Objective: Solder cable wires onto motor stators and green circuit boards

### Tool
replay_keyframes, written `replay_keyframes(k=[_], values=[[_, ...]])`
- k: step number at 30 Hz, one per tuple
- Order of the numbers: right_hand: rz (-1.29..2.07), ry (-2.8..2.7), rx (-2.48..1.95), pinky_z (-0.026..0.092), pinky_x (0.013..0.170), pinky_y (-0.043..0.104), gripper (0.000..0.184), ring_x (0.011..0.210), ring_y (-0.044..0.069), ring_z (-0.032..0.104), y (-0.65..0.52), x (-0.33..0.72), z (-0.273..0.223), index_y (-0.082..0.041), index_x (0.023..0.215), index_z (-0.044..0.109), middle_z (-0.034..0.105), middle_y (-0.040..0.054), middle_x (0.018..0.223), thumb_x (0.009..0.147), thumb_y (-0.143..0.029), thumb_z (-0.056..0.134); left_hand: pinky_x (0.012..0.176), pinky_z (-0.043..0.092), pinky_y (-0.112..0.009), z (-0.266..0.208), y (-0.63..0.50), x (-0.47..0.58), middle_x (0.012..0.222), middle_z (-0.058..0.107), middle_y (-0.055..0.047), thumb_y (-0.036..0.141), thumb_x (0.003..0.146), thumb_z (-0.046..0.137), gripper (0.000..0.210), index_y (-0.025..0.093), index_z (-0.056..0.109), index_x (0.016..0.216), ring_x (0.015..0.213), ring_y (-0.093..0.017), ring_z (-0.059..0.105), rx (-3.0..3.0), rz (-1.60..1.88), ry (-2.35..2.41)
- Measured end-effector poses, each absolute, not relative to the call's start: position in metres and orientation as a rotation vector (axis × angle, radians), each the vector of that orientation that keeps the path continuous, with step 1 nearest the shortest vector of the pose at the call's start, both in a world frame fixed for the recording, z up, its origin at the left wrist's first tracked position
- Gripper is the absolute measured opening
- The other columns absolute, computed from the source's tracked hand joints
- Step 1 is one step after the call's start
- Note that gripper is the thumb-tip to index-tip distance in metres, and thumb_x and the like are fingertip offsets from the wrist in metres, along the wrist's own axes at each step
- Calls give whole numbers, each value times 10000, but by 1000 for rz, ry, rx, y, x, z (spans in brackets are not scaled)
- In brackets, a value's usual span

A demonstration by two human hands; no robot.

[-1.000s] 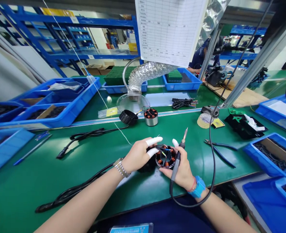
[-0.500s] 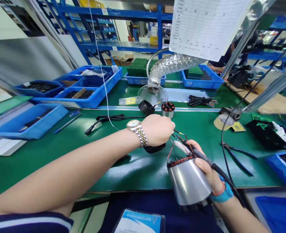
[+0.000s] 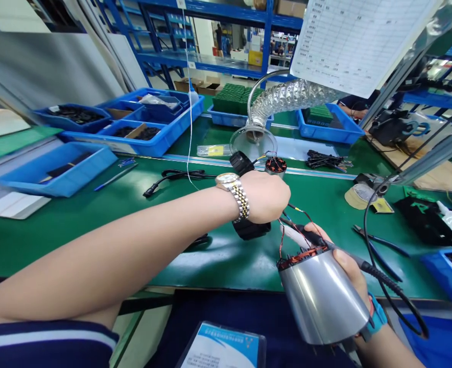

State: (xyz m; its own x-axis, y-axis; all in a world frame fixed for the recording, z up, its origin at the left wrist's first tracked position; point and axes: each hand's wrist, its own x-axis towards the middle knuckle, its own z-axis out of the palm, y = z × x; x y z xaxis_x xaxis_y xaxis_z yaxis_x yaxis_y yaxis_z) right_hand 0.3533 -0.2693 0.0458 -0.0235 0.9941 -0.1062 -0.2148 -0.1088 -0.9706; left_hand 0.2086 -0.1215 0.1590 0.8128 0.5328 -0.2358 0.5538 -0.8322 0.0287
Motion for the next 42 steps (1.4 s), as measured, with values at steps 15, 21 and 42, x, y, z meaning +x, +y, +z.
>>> replay_keyframes(k=[15,21,42], values=[[1398,-937,-1079,534,672,420,512,831,257,649,-275,348,46,-270,1204,359,533,112,1227,784,-562,396,640,439,-352,158,-127,204,764,645,-131,173,735,493,171,140,660,728,727,-273,620,2903,-300,846],[1410,-938,-1082,529,654,446,599,825,276,644,-279,350,39,-269,1263,290,460,131,1303,772,-602,369,689,443,-349,160,-132,204,766,646,-121,160,699,540,123,147,662,711,767,-265,620,2843,-238,869],[105,-1552,-1385,481,867,375,733,1013,242,581,-255,390,-30,-221,1156,310,558,128,1115,594,-457,716,512,311,-221,94,-142,226,502,528,16,377,842,364,376,171,564,600,507,-130,480,2318,114,749]])
